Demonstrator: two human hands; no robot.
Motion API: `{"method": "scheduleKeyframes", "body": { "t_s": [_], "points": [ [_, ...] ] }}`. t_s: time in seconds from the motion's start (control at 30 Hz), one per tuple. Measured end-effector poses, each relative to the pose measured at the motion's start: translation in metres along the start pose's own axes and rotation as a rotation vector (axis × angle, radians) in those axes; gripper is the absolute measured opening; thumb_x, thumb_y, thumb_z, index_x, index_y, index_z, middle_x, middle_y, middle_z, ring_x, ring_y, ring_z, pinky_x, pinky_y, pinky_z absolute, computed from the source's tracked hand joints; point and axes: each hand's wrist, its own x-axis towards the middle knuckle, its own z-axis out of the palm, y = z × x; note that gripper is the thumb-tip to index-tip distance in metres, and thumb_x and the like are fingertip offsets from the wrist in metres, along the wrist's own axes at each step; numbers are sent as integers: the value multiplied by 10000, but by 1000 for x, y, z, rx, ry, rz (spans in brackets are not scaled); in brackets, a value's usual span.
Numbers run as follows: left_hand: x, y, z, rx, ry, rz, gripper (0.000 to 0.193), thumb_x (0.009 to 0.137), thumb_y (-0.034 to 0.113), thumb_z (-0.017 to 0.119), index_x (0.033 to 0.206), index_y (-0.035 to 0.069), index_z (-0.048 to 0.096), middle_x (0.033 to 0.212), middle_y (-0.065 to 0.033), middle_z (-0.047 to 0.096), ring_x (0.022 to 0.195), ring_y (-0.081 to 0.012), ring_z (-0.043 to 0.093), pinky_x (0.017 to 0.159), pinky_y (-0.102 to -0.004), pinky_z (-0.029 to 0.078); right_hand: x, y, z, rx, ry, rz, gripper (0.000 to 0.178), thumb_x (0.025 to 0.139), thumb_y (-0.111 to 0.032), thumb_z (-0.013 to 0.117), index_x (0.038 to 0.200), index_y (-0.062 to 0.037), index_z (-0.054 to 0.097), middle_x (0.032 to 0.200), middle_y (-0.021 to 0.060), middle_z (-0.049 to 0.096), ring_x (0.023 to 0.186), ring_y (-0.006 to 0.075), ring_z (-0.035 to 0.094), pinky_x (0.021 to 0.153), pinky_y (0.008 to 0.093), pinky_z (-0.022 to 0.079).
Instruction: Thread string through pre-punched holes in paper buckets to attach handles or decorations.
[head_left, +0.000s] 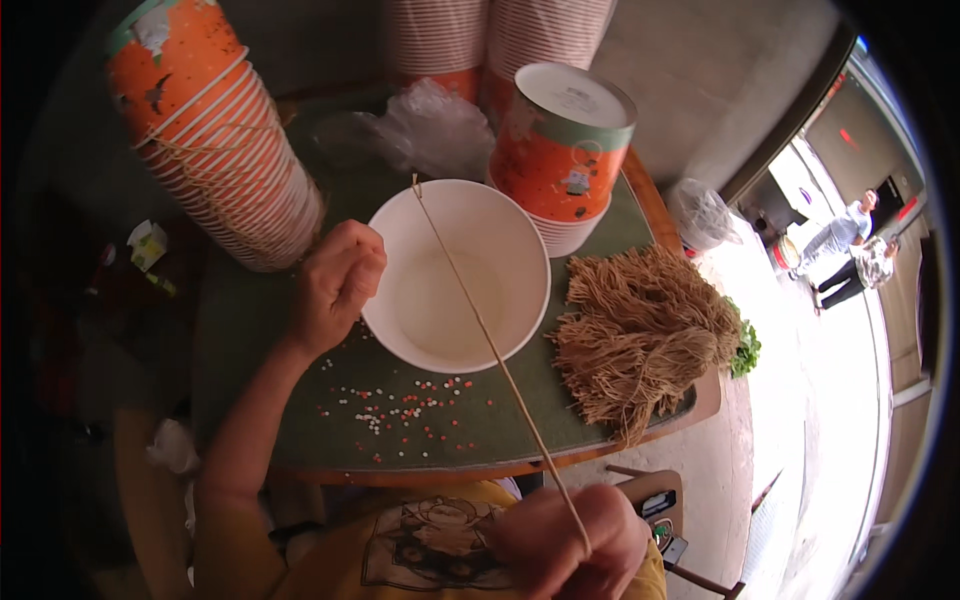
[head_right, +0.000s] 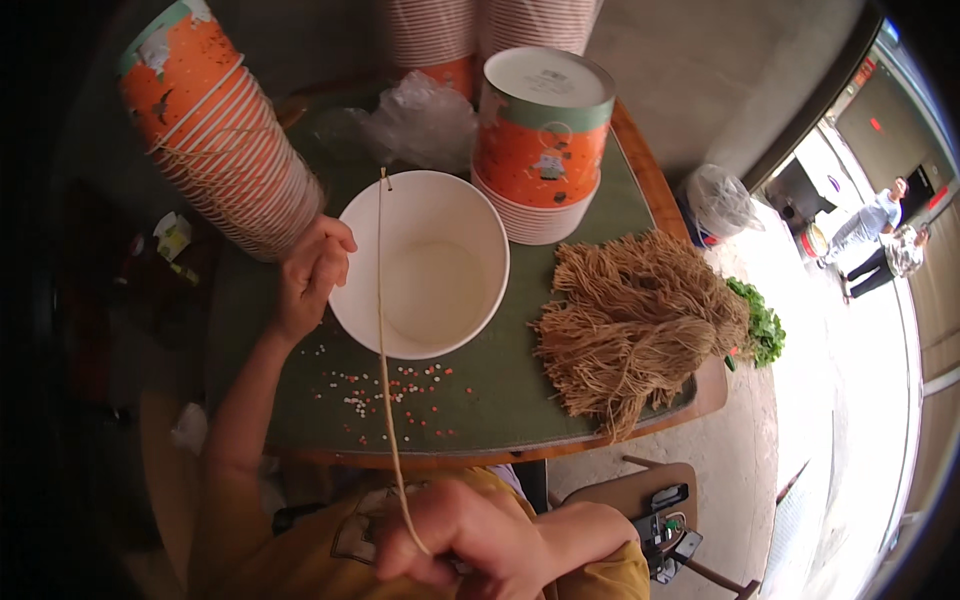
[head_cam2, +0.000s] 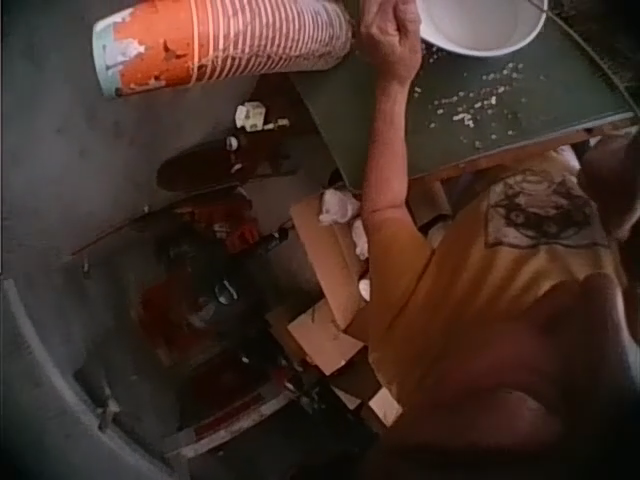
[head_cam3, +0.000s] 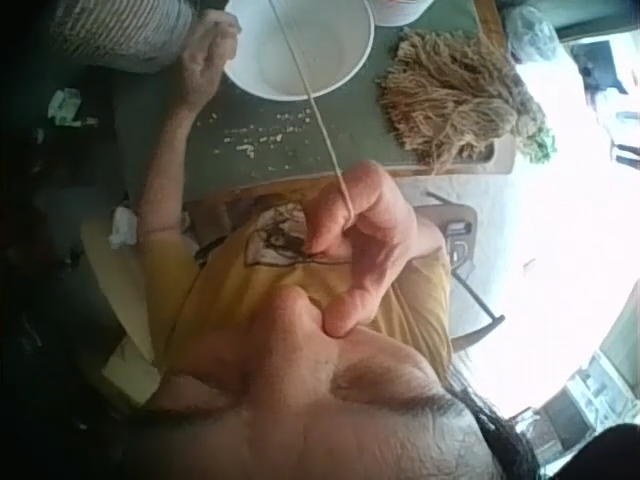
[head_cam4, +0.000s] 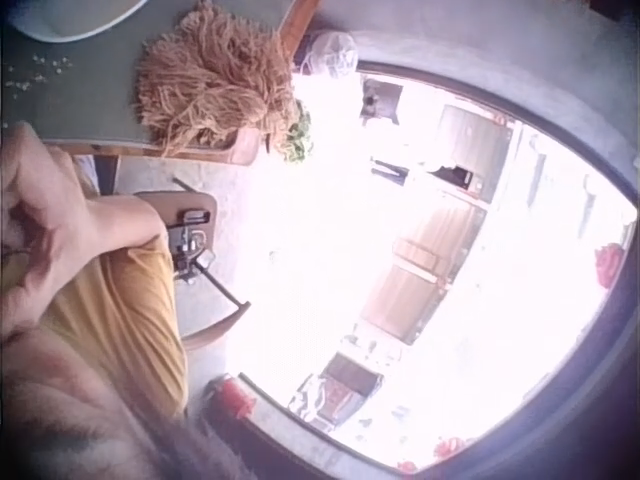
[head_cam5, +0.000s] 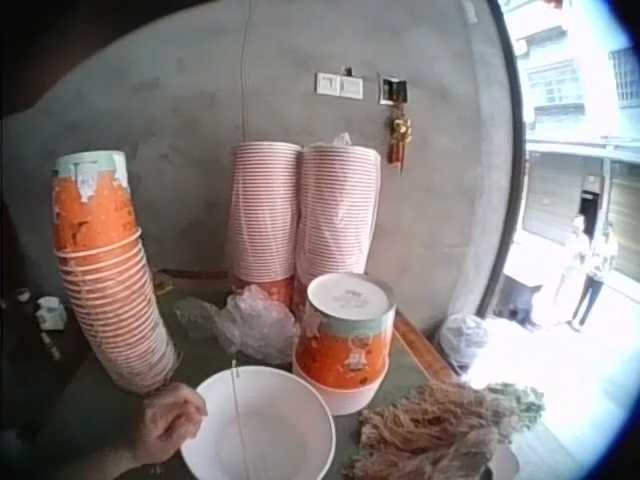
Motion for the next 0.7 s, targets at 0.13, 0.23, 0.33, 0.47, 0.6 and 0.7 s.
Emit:
{"method": "scheduleKeyframes", "body": {
  "t_s": [0.13, 0.23, 0.33, 0.47, 0.6, 0.7],
  "points": [
    [1, -2, -5, 106, 57, 6, 153, 963, 97, 507, 873, -3, 579, 958, -90, 551, 804, -187, 550, 690, -293, 455, 23, 4, -1, -110, 591, 229, 335, 1048, -326, 368, 801, -100, 383, 473, -25, 288, 426, 91, 257, 413, 262, 215],
    [-3, 21, 4, 321, 266, 108, 67, 899, -8, 520, 926, 4, 580, 1018, -134, 551, 911, -251, 553, 803, -342, 462, 30, 20, -40, 351, 724, 191, 323, 1054, -326, 354, 828, -115, 445, 538, -47, 263, 466, 70, 225, 416, 230, 222],
    [-37, 65, 25, 116, 157, 111, 203, 820, -85, 522, 1005, -2, 529, 1002, -157, 549, 906, -255, 552, 793, -349, 462, 18, 38, -63, 640, 726, 172, 318, 1047, -316, 377, 891, -99, 550, 556, -48, 284, 470, 65, 224, 411, 222, 204],
    [-61, 115, 69, -126, -58, -124, 447, 826, 145, 753, 1123, 29, 438, 969, -130, 581, 771, -228, 589, 619, -297, 490, 11, 50, -56, 758, 727, 172, 323, 1046, -311, 384, 895, -85, 559, 556, -45, 285, 467, 66, 230, 405, 226, 205],
    [-69, 109, 92, -203, -45, -277, 329, 875, 110, 700, 1074, 30, 451, 863, -130, 628, 688, -232, 647, 581, -341, 510, -3, 60, -53, 684, 722, 156, 272, 1044, -306, 380, 897, -108, 494, 583, -29, 314, 492, 78, 251, 446, 231, 255],
    [-68, 113, 98, -179, -66, -328, 188, 912, 67, 633, 1029, 30, 490, 808, -137, 638, 712, -258, 680, 581, -357, 517, -15, 64, -62, 595, 794, 118, 291, 1045, -290, 403, 893, -78, 534, 636, -23, 384, 572, 83, 360, 583, 237, 399]
  ]
}}
